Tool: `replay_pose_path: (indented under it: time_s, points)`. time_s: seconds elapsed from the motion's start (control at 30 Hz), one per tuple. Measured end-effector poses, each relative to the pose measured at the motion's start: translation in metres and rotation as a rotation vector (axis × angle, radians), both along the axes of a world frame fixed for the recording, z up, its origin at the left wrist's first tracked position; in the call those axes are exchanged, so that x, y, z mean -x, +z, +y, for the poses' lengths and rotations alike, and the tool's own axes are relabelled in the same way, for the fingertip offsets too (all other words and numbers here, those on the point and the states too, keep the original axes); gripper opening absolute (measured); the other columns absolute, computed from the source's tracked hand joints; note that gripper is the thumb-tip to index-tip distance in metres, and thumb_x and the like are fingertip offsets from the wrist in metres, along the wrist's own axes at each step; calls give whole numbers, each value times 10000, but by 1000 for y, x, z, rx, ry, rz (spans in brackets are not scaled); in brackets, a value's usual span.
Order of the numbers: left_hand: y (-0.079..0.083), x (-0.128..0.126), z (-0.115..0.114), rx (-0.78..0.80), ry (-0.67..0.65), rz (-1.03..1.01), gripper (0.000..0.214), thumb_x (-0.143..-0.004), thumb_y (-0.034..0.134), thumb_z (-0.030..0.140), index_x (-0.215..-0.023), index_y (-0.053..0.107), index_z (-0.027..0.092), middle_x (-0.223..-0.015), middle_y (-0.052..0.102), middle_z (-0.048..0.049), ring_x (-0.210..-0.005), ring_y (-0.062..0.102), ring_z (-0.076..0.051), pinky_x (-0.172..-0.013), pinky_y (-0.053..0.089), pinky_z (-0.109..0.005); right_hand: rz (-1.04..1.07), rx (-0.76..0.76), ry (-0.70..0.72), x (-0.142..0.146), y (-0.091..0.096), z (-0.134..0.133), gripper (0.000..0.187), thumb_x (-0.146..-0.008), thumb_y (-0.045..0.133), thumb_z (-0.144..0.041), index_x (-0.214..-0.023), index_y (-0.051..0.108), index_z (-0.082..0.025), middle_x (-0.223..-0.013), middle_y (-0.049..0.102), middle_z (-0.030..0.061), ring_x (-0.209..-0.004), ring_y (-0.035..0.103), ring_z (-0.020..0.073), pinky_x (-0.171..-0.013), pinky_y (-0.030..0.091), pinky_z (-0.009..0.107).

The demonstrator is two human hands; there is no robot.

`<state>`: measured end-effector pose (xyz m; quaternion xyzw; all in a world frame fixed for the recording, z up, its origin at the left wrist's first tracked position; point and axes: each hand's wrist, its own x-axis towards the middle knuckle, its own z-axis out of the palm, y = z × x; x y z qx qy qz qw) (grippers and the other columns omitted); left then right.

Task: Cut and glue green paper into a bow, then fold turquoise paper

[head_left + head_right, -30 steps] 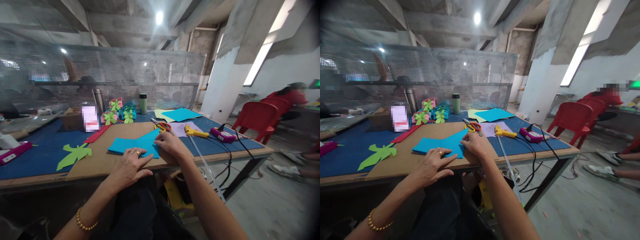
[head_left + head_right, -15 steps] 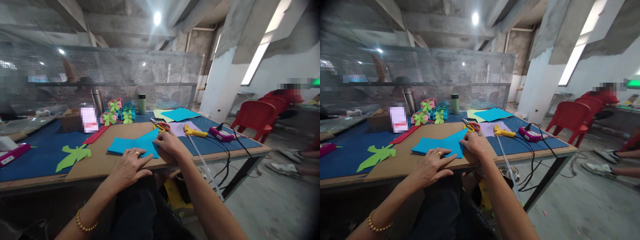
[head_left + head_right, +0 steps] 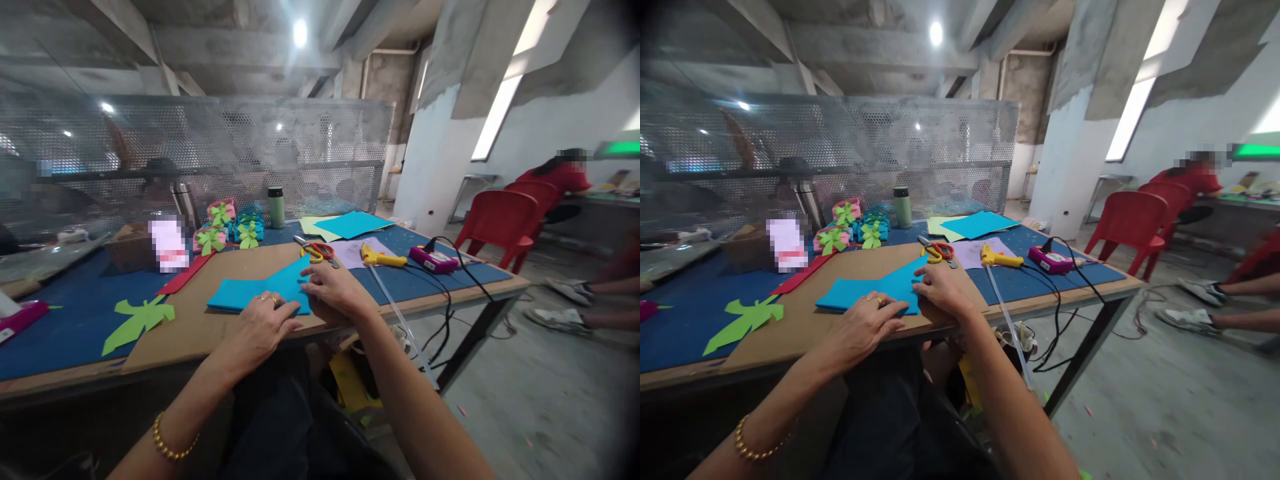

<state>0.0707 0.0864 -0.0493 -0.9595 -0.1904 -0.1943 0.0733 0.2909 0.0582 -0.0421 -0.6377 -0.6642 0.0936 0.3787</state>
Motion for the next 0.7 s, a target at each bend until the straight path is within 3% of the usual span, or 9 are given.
replay_pose_path:
  time_s: [0.2,0.33,0.47,0.7]
  points:
    - [20,-15,-2,-86,70,137,128,-962,555,246,-1024,648,184,-906,649,-89,-879,601,-259,-780,470,-369,-3,-125,-65,6,-4,-14,156,-925,567,-151,-1039,673,-157,-856,714,43,-792,650,173,-718,479,271]
    - [17,-13,1,-96,42,138,164,-980,525,272,-980,665,185,-890,668,-95,-868,616,-264,-767,471,-372,-22,-238,-124,12,-19,-43,146,-949,521,-140,-952,661,-182,-910,686,73,-858,629,205,-769,461,308]
    - [11,-13,-1,-167,64,155,193,-990,497,239,-910,663,181,-846,680,-91,-847,643,-276,-739,479,-382,-83,-403,-30,19,-34,-70,156,-988,507,-173,-967,658,-204,-967,640,83,-894,607,206,-793,471,322]
    - [12,-14,-10,-195,89,220,88,-936,568,131,-892,635,167,-805,686,-62,-774,677,-253,-646,462,-324,-310,-470,37,27,-41,-84,182,-1008,502,-184,-1045,680,-200,-972,644,94,-898,545,229,-793,449,389]
